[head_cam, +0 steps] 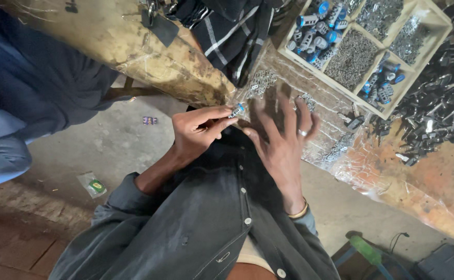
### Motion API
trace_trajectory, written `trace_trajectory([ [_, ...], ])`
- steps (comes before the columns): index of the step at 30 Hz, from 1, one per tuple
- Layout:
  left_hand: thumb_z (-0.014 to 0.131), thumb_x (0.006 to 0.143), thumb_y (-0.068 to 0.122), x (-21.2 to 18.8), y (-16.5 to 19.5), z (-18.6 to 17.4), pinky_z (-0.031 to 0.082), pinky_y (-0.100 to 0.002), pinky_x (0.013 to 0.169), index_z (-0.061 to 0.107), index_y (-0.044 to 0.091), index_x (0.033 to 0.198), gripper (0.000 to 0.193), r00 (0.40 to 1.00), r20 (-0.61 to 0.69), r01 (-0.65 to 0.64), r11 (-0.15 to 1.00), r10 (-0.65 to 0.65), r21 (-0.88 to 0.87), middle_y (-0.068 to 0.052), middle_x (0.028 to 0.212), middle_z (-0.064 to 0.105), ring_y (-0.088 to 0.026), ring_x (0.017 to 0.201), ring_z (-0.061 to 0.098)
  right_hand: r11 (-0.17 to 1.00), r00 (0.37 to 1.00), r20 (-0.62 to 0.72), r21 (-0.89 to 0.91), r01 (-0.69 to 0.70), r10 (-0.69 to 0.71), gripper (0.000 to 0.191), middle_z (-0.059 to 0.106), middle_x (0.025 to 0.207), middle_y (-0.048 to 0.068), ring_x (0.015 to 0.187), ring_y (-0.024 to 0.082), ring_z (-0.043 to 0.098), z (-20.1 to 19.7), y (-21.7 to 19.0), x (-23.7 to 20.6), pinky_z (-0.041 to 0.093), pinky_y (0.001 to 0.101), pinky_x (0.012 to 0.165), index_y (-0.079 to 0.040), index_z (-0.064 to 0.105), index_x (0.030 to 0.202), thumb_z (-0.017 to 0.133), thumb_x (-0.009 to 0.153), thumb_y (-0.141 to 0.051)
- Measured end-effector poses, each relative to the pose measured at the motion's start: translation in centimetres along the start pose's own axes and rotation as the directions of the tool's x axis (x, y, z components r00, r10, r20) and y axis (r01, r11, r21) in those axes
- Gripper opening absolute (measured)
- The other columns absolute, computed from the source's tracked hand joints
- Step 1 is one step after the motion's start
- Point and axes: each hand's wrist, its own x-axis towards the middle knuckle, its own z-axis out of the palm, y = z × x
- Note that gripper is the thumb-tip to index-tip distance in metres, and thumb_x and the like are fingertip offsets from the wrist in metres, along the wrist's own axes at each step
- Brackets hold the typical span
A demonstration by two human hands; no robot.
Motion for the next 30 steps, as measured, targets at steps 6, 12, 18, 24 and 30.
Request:
trace_trajectory([
  [6, 0.082, 0.091, 0.0, 0.1, -0.1, 0.4, 0.057, -0.022, 0.055, 0.076, -0.004, 0.106, 0.017, 0.999, 0.038, 0.016, 0.999, -0.014, -0.029, -0.014, 0.108, 0.079, -0.01, 0.068, 0.073, 0.983, 0.997, -0.063, 0.184, -0.024, 0.036, 0.029, 0.06, 0.134, 0.0, 0.131, 0.032, 0.046, 0.7, 1.3, -1.4, 0.028, 0.0523, 0.116, -0.019, 0.072, 0.109, 0.09, 0.087, -0.024],
  [12, 0.082, 0.09, 0.001, -0.5, -0.8, 1.4, 0.057, -0.022, 0.055, 0.076, -0.004, 0.107, 0.019, 0.995, 0.076, 0.071, 0.991, -0.062, -0.116, -0.014, 0.107, 0.078, -0.009, 0.069, 0.072, 0.985, 0.999, -0.022, 0.167, 0.034, -0.031, 0.03, 0.062, 0.126, 0.002, 0.121, 0.031, 0.051, 0.3, 1.9, -1.8, 0.03, 0.0514, 0.111, -0.019, 0.075, 0.108, 0.088, 0.081, -0.016],
  [18, 0.082, 0.091, 0.001, -0.8, -1.2, 1.7, 0.058, -0.024, 0.06, 0.075, -0.004, 0.108, 0.02, 0.994, 0.109, 0.018, 0.996, -0.009, -0.085, -0.013, 0.105, 0.079, -0.01, 0.071, 0.072, 0.983, 0.997, -0.019, 0.166, 0.079, -0.077, 0.029, 0.063, 0.121, 0.0, 0.116, 0.027, 0.055, -0.2, 2.1, -2.5, 0.031, 0.0487, 0.109, -0.016, 0.076, 0.108, 0.086, 0.082, -0.008],
  [24, 0.085, 0.087, 0.003, -0.7, -1.3, 1.9, 0.06, -0.025, 0.065, 0.075, -0.004, 0.106, 0.022, 0.994, 0.108, 0.002, 0.999, 0.003, -0.046, -0.014, 0.101, 0.079, -0.013, 0.078, 0.074, 0.888, 0.991, -0.053, 0.452, -0.087, 0.124, 0.025, 0.075, 0.105, 0.003, 0.1, 0.022, 0.065, 1.0, 2.0, -3.5, 0.039, 0.0361, 0.104, -0.012, 0.075, 0.106, 0.082, 0.086, 0.001],
  [30, 0.086, 0.087, 0.005, -0.6, -1.3, 2.0, 0.064, -0.028, 0.073, 0.075, -0.001, 0.106, 0.022, 0.99, 0.084, -0.117, 0.992, 0.114, 0.041, -0.014, 0.105, 0.078, -0.019, 0.089, 0.079, 0.739, 0.939, -0.152, 0.66, -0.135, 0.308, 0.029, 0.079, 0.104, 0.007, 0.1, 0.014, 0.066, 3.6, 0.4, -3.7, 0.041, 0.033, 0.11, 0.0, 0.062, 0.117, 0.08, 0.094, 0.0],
])
